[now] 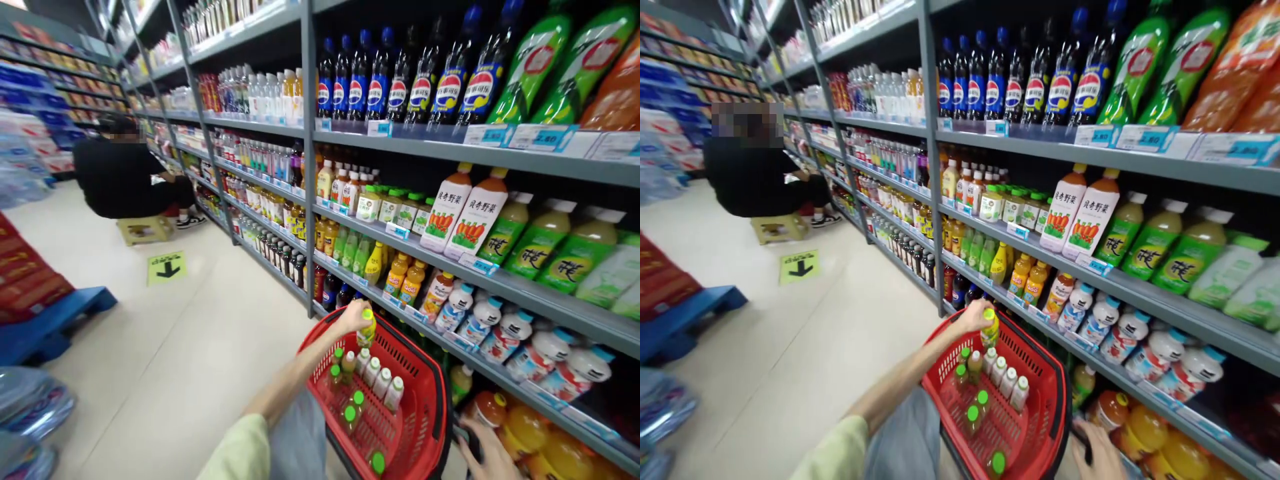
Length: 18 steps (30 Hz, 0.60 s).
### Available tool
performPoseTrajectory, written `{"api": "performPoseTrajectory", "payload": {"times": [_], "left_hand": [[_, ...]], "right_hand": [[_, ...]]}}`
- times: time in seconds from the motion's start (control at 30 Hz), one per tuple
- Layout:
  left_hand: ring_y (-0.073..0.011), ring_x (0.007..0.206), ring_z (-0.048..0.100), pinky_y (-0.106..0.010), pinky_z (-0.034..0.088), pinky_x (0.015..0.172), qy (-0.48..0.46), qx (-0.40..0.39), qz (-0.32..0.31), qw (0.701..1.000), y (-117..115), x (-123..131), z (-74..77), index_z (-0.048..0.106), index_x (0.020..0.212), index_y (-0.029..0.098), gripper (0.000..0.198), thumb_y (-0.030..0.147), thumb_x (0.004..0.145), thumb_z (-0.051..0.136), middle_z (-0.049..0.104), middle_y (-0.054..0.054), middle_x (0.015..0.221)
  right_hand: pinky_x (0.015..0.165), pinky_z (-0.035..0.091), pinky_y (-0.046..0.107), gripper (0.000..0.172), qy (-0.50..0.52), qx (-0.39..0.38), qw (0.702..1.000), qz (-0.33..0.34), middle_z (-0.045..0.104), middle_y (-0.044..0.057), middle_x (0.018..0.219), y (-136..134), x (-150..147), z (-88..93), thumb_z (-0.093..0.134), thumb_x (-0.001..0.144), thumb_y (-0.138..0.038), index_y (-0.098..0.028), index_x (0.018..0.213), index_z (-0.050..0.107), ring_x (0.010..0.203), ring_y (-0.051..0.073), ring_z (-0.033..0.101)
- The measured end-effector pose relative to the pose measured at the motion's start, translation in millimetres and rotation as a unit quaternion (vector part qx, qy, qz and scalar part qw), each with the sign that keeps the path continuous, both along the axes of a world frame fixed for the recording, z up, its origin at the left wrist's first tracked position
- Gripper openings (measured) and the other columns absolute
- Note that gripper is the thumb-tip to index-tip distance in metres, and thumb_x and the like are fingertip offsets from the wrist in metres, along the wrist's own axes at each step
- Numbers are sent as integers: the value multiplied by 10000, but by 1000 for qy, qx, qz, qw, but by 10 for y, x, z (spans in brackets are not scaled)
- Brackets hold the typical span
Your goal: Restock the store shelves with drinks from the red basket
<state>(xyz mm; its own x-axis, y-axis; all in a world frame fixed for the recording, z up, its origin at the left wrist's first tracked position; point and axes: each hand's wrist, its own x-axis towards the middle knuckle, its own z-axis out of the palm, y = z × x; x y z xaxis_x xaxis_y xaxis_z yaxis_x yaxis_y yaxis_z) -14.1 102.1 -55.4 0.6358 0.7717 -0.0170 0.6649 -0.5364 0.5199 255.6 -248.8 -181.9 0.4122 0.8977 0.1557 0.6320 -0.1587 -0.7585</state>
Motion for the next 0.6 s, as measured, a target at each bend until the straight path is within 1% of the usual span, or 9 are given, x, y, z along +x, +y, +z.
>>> {"api": "performPoseTrajectory", "payload": {"times": [0.07,0.13,0.17,0.23,0.3,0.37,0.43,0.5,0.6], "left_hand": [[-235,946,674,-309,517,864,-49,12,-36,998,-58,-35,540,753,1046,115,342,231,726,721,749,-87,1035],[-211,935,680,-282,520,843,-95,13,-82,992,-147,-42,1088,759,1120,138,419,315,740,754,762,-61,1057],[-214,911,685,-289,527,819,-134,12,-112,985,-207,-36,1350,760,1135,123,458,342,733,776,769,-75,1046],[-221,957,695,-299,540,829,-190,-8,-155,969,-349,-3,1823,752,1161,113,493,357,736,797,767,-105,1118],[-216,1005,703,-329,549,887,-243,-37,-180,952,-500,45,2198,739,1178,110,494,342,746,803,751,-132,1193],[-217,1047,706,-370,551,935,-291,-69,-200,933,-633,98,2473,729,1175,110,483,331,753,808,740,-150,1223],[-225,1063,709,-395,554,945,-316,-92,-216,919,-738,146,2673,727,1166,110,479,335,753,816,740,-157,1221],[-225,1047,714,-393,560,930,-317,-92,-226,917,-830,183,2836,731,1155,112,475,349,753,817,747,-153,1197],[-202,958,713,-353,560,864,-296,-50,-223,927,-984,222,3052,748,1114,111,447,372,755,801,772,-131,1090]], "right_hand": [[1004,593,509,486,50,46,998,7,748,154,1206,265,-385,185,674,798,-520,-198,1156,744,1114,337,731],[1054,562,504,691,141,83,986,24,638,176,1401,576,-803,463,753,770,-503,-189,1367,608,1233,323,670],[1061,557,493,782,200,98,975,28,562,189,1487,727,-999,626,792,747,-490,-195,1428,544,1269,318,646],[1033,569,492,920,330,128,935,20,474,204,1560,976,-1332,972,867,674,-474,-225,1470,480,1277,321,638],[1002,579,483,944,443,163,880,58,533,196,1507,1122,-1576,1309,901,645,-440,-237,1464,476,1212,305,678],[955,594,453,859,505,207,834,85,647,179,1370,1165,-1741,1601,904,664,-411,-209,1411,529,1081,270,732],[885,609,405,727,528,247,808,82,720,157,1234,1136,-1848,1825,900,692,-386,-175,1320,600,944,229,752],[814,611,358,602,539,271,794,71,748,140,1156,1072,-1910,1981,899,710,-370,-156,1216,653,859,199,746],[753,596,321,477,571,287,764,89,759,125,1111,964,-1926,2125,884,751,-389,-154,1115,683,815,179,732]]}}
